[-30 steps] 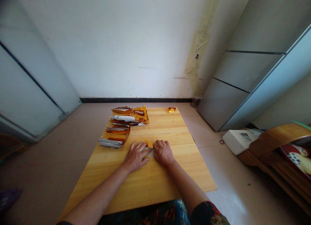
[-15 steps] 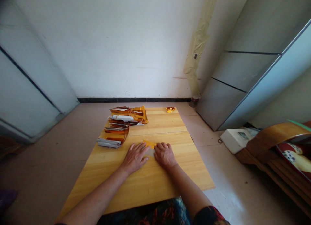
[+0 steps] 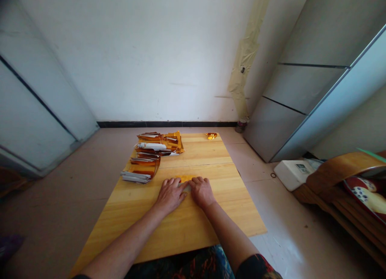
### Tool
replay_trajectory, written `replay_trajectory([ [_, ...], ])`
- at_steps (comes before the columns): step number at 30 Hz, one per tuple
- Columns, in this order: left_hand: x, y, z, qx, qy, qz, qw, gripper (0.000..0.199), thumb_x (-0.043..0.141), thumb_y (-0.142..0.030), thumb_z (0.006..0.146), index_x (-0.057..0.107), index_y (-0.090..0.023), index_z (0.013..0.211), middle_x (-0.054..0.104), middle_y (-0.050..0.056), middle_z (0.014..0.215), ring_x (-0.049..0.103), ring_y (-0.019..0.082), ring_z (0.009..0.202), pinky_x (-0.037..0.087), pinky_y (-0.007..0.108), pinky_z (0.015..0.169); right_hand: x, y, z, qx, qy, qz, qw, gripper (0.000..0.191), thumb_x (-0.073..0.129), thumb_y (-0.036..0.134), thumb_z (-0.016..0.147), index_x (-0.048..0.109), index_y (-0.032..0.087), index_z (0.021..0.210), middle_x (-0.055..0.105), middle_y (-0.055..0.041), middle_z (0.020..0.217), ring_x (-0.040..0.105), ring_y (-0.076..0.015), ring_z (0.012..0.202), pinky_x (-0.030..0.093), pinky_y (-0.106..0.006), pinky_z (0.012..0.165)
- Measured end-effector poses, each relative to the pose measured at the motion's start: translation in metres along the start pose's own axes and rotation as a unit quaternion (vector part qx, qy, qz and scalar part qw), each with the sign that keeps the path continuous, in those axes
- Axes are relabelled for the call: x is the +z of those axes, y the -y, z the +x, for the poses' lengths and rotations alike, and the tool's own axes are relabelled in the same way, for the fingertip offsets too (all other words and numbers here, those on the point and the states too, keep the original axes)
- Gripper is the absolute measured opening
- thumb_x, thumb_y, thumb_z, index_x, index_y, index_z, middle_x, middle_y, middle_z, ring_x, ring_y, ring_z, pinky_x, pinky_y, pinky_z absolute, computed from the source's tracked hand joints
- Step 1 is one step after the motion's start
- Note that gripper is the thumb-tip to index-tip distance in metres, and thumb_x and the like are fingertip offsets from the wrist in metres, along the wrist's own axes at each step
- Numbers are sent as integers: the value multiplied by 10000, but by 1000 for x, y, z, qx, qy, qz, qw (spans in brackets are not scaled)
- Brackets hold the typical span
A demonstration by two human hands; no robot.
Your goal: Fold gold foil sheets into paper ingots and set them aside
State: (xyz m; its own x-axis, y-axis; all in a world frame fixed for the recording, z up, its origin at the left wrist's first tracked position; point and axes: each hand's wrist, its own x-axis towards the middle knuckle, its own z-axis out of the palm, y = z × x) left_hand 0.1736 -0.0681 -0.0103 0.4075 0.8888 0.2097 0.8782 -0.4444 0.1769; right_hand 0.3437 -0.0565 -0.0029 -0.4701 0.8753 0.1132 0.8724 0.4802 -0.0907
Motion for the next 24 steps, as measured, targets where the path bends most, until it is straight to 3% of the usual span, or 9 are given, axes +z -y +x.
replay_trajectory([
  [4, -2, 0, 1, 2, 9, 2, 1000, 389, 469, -234, 835, 514, -252, 1221, 592, 79, 991, 492, 237, 958, 343, 396, 834, -3, 0, 4, 7, 22, -7, 1000, 237, 422, 182, 898, 581, 217, 1069, 613, -70, 1059, 495, -190, 1031, 330, -329, 829],
  [10, -6, 7, 7, 4, 31, -4, 1000, 302, 391, -151, 851, 637, -226, 1009, 617, 79, 929, 513, 224, 936, 380, 384, 801, -8, -19, 20, -38, 41, -30, 998, 355, 407, 127, 878, 566, 294, 1147, 502, -46, 1277, 304, -226, 1263, 239, -425, 949],
  [13, -3, 12, 10, 6, 26, -19, 999, 291, 407, -153, 854, 656, -236, 981, 620, 69, 943, 512, 218, 954, 406, 379, 818, -10, -23, 25, -38, 38, -46, 997, 359, 419, 150, 880, 573, 327, 1151, 462, -54, 1312, 344, -238, 1207, 263, -421, 920],
  [19, 10, 20, 7, 49, -2, -63, 997, 372, 409, -89, 835, 610, -233, 1113, 580, 41, 1204, 483, 187, 1108, 409, 353, 951, -6, -16, 26, -5, 33, -49, 998, 343, 420, 182, 886, 568, 330, 1159, 520, -80, 1172, 419, -239, 1043, 311, -377, 832],
  [24, 8, 18, 7, 35, 16, -47, 998, 366, 402, -98, 841, 613, -242, 1103, 602, 38, 1158, 501, 192, 1044, 432, 346, 898, -1, -11, 26, 19, 30, -52, 998, 345, 416, 195, 890, 559, 331, 1173, 540, -87, 1063, 431, -237, 985, 324, -344, 771],
])
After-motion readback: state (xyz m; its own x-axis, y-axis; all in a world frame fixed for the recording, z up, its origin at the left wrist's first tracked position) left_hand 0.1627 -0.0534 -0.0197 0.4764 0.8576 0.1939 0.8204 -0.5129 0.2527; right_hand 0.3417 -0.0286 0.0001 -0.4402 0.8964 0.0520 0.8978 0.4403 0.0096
